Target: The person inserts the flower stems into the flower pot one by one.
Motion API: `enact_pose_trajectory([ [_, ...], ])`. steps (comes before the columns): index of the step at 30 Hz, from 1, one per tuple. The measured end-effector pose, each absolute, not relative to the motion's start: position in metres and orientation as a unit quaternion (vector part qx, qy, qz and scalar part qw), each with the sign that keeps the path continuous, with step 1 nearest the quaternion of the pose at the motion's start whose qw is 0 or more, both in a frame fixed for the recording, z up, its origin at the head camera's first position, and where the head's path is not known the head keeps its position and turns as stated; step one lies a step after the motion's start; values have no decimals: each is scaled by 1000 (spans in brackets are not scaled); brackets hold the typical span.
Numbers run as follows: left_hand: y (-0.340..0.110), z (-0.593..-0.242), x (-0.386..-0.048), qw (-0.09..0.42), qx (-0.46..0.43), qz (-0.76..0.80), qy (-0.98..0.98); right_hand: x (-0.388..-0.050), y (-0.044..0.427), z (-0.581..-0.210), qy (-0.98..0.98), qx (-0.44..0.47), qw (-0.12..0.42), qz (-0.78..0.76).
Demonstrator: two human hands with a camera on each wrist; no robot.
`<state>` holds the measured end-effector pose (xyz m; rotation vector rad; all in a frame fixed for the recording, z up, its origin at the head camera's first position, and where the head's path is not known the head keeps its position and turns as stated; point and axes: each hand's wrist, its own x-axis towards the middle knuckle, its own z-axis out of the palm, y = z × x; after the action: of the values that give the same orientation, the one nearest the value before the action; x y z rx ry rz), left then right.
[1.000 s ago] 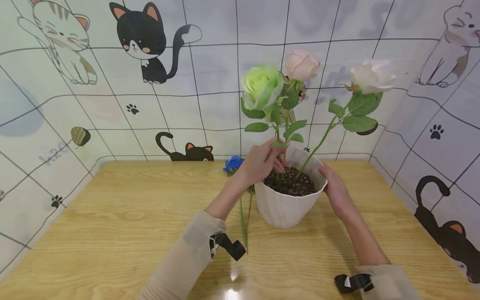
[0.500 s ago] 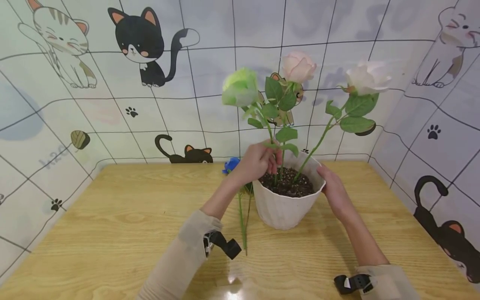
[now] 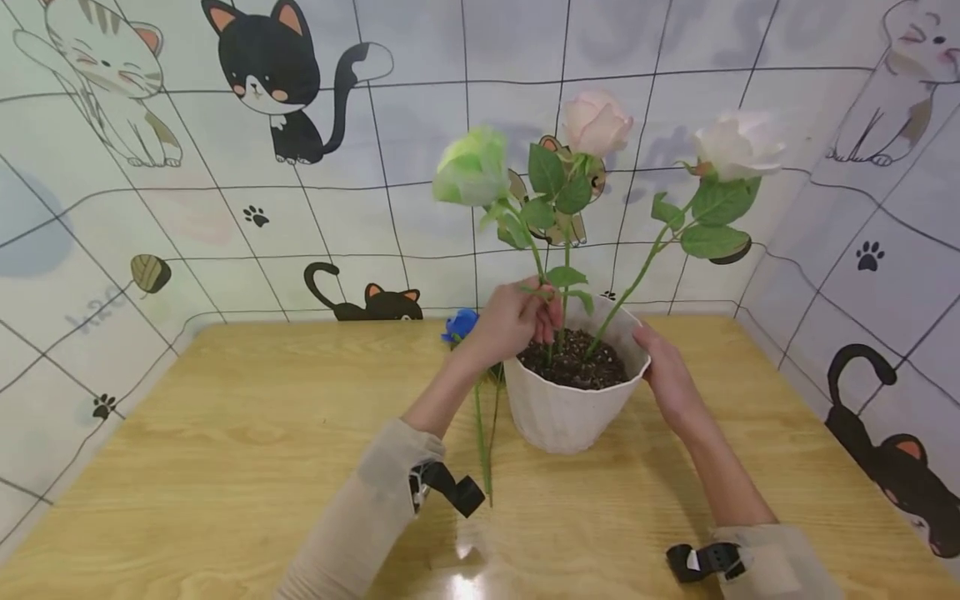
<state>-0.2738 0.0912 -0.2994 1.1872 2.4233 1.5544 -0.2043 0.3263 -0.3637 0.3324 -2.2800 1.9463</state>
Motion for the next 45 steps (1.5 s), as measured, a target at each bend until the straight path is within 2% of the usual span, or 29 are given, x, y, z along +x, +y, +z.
enact_pose_trajectory([
  [6,93,-298,-274,14,385,478,789,-205,326,-362,-759,109,67,638],
  [13,94,-299,-274,-27,407,450,795,-205,325,-361,-765,103,65,633],
  [27,95,-298,-272,6,385,472,793,-205,326,-361,-767,89,57,633],
  [40,90,-305,-273,-7,400,490,774,-205,326,-363,-756,103,62,644],
  [45,89,-306,-271,-29,400,517,756,-205,325,-362,-755,103,55,645],
])
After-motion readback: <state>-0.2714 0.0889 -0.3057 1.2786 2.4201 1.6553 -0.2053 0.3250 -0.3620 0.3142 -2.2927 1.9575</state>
